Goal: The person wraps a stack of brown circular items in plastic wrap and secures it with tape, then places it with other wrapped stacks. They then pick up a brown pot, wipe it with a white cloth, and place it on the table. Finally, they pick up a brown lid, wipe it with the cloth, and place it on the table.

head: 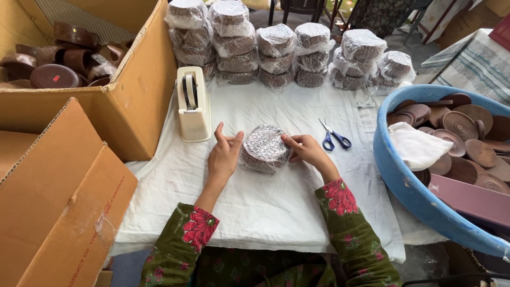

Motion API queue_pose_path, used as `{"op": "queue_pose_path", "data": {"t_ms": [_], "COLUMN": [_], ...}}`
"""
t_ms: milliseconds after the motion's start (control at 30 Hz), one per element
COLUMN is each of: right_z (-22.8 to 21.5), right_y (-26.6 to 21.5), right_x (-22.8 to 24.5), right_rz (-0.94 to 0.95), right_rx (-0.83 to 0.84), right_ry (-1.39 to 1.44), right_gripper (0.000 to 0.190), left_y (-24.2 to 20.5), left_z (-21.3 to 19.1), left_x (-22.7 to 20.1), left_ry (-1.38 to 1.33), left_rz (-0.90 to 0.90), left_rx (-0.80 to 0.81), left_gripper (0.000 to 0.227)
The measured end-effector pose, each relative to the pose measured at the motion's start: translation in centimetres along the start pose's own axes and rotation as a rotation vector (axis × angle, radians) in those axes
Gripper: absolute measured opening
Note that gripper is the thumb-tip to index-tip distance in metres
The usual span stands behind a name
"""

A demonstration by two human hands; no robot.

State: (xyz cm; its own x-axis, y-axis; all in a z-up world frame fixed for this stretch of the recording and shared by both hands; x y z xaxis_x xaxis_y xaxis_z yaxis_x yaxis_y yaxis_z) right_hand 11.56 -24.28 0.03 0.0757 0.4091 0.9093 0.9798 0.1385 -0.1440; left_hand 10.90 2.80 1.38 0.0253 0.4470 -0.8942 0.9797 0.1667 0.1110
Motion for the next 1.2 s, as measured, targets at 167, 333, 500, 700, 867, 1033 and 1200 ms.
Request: {"op": "queue_pose_path", "data": {"t_ms": [167,333,500,700,867,1033,1200], "right_z": [0.6,0.3,0.7,0.6,1.0,0.2,-0.3], "right_y": [0.0,-0.2,0.5,0.6,0.2,1.4,1.0], "right_x": [0.0,0.5,-0.7,-0.5,0.1,-1.9,-1.2], "right_rz": [0.026,-0.006,0.033,-0.012,0.004,0.025,0.064], "right_rx": [0.038,0.042,0.018,0.063,0.090,0.076,0.018], "right_ry": [0.082,0.123,0.223,0.318,0.401,0.530,0.669], "right_gripper": [0.057,0.055,0.052,0.051,0.043,0.037,0.035], "left_y": [-0.7,-0.8,0.1,-0.5,-0.3,-0.6,-1.5], "left_z": [0.6,0.6,1.4,1.0,0.5,0.1,0.3], "left_x": [-0.6,-1.1,1.0,-0.7,-0.9,-1.1,-2.8], "left_ry": [-0.004,-0.133,-0.240,-0.215,-0.262,-0.440,-0.654], "left_rz": [-0.068,-0.026,-0.027,0.046,0.067,0.045,0.061], "left_rx": [0.089,0.092,0.073,0.082,0.064,0.048,0.123], "left_gripper": [0.087,0.093,0.087,0.091,0.087,0.081,0.083]}}
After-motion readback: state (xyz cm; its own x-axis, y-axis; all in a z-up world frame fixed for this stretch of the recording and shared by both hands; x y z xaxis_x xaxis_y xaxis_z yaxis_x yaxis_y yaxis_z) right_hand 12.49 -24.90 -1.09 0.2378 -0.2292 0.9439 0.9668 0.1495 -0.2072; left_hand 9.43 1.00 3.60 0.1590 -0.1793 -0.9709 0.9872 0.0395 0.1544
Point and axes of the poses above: each hand's wrist, its own y-axis towards the middle knuckle, its own z-axis out of the palm, x = y × z, the point moved 10 cm from there along y, towards the middle knuckle, and after that the axes turned 6 degrees about -z, right-handed, at the moved point
